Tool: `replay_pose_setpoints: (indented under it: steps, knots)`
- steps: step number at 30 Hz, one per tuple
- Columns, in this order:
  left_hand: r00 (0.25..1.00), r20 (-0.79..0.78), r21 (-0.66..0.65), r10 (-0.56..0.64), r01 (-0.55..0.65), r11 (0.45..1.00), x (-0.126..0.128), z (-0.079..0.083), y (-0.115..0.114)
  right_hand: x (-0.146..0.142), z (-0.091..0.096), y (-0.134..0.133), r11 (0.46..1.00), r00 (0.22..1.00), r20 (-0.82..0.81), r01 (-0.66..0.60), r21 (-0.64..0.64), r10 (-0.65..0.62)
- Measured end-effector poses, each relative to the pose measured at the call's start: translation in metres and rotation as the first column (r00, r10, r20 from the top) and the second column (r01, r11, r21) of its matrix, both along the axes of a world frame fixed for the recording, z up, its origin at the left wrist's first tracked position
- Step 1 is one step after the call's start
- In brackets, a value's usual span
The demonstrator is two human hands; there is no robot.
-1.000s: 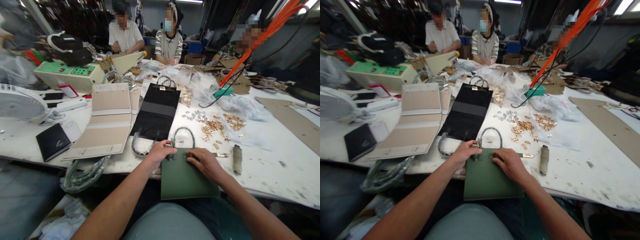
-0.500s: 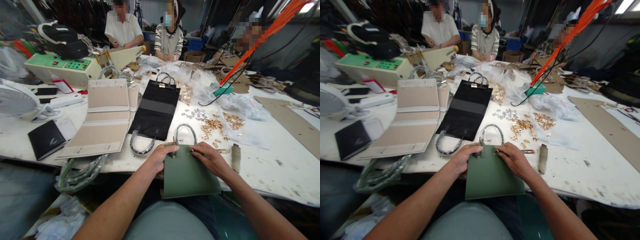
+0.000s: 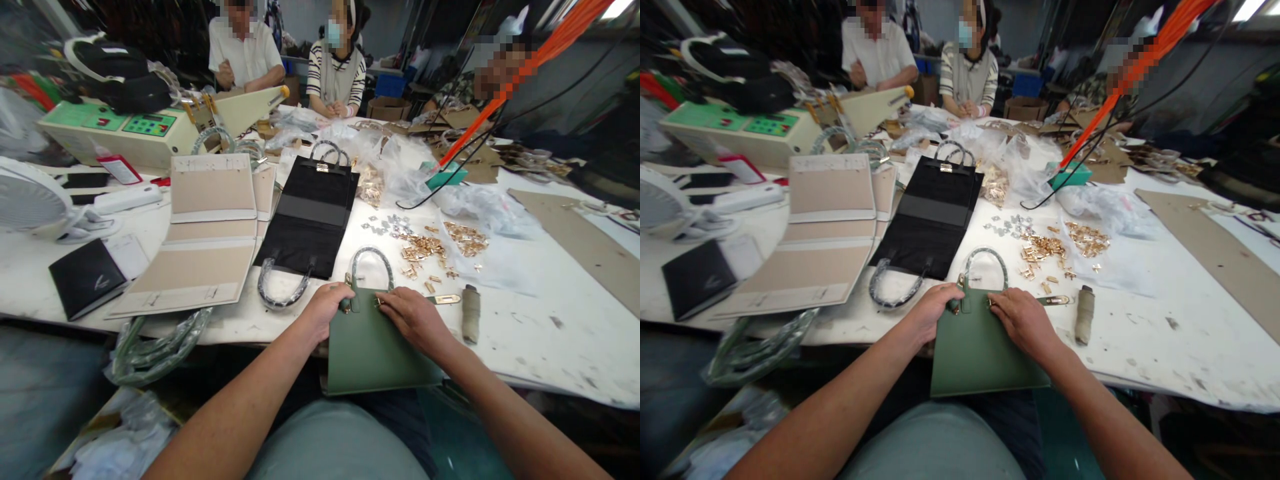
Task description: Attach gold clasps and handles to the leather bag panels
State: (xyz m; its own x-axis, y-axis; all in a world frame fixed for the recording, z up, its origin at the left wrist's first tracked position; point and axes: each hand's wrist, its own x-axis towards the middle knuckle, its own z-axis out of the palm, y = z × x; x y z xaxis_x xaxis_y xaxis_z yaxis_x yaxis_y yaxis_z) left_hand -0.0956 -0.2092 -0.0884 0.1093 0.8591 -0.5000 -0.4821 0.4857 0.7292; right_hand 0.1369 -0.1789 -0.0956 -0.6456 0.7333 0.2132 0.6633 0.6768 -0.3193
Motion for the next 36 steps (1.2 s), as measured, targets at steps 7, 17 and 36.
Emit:
replay_pose_setpoints:
  steps: [7,17,36]
  knots:
    - [0.999,-0.012,-0.010,-0.036,0.036,0.999,-0.002,-0.002,-0.001,0.002,0.003,0.004,0.999,0.999,-0.043,-0.021,-0.047,0.019]
    - [0.998,-0.038,-0.008,-0.052,0.051,0.999,-0.002,-0.002,0.001,-0.005,0.001,0.008,0.997,0.997,-0.001,-0.075,-0.001,0.075]
    - [0.999,-0.036,0.023,-0.001,0.001,1.000,0.004,-0.004,-0.002,-0.012,0.010,0.004,0.979,0.958,0.235,-0.189,0.082,0.165]
